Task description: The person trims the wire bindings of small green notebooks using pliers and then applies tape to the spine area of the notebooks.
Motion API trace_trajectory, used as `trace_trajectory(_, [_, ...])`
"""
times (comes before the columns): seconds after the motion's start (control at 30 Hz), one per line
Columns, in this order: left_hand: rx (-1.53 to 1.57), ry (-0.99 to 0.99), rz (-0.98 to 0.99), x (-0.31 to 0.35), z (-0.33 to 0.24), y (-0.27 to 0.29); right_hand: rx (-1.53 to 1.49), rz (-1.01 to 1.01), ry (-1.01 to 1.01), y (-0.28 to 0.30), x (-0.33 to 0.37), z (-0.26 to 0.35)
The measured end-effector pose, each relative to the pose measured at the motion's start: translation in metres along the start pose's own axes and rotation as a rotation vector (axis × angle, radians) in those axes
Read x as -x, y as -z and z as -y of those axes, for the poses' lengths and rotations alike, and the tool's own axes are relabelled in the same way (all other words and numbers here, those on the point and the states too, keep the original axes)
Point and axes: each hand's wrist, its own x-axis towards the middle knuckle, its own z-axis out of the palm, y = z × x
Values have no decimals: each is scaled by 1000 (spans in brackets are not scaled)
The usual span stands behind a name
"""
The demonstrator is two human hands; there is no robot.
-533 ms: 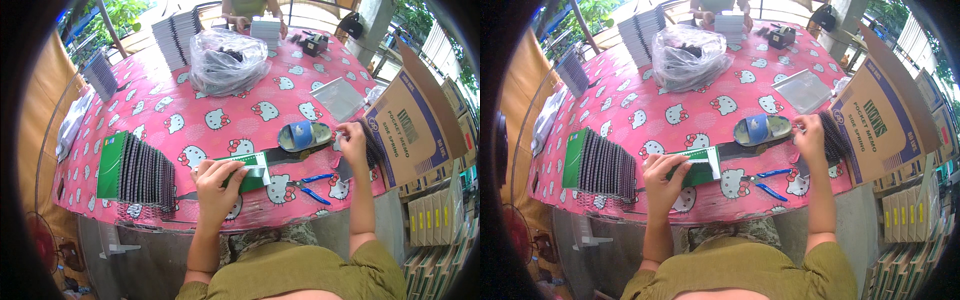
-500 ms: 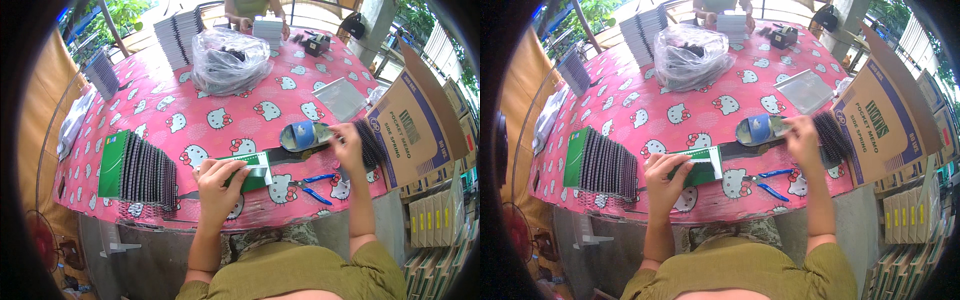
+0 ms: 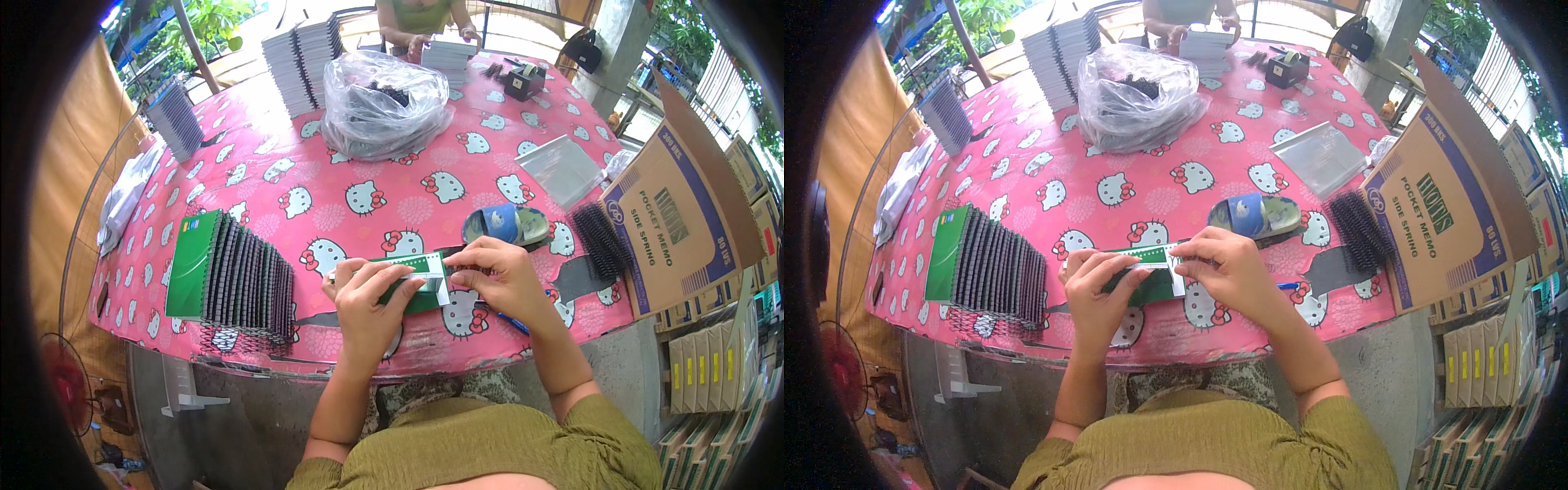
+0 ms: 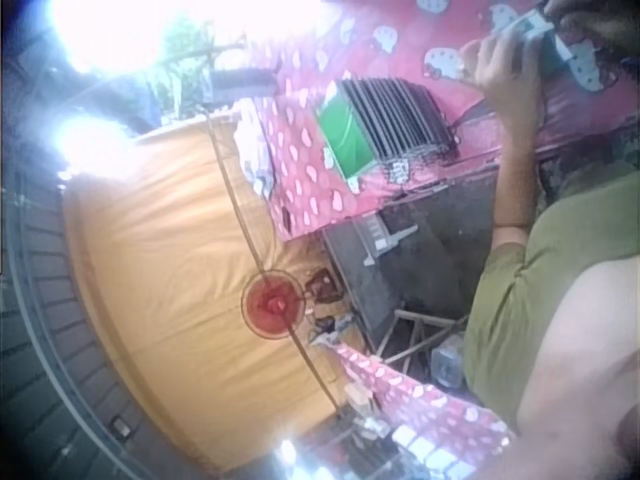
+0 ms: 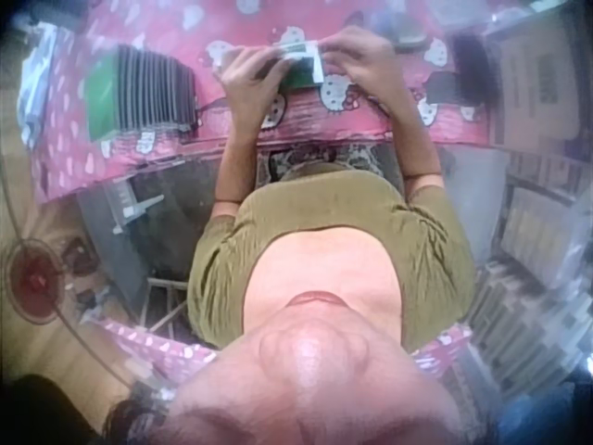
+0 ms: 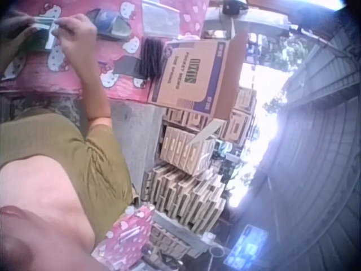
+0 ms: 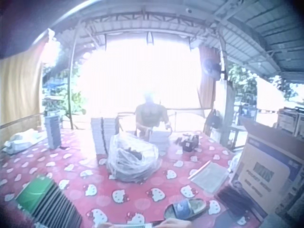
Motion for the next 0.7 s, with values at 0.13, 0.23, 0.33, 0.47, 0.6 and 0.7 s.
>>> trace_trajectory(0.13, [11, -9, -6, -1, -1, 0, 10, 158, 17, 8, -9, 6])
trace_trajectory(0.23, [14, -7, -5, 0, -3, 1, 12, 260, 17, 15, -17, 3])
trace_trajectory(0.33, [-12, -8, -13, -1, -8, 2, 34, 262, 21, 15, -19, 1])
trace_trajectory(0.47, [-26, -16, -8, -3, -11, 4, 16, 308, 17, 18, -21, 3])
trace_trajectory(0.6, [-10, -12, -15, 0, -8, 2, -98, 469, -232, 21, -31, 9])
trace_trajectory(0.7, [28, 14, -15, 1, -4, -1, -58, 369, -219, 14, -24, 20])
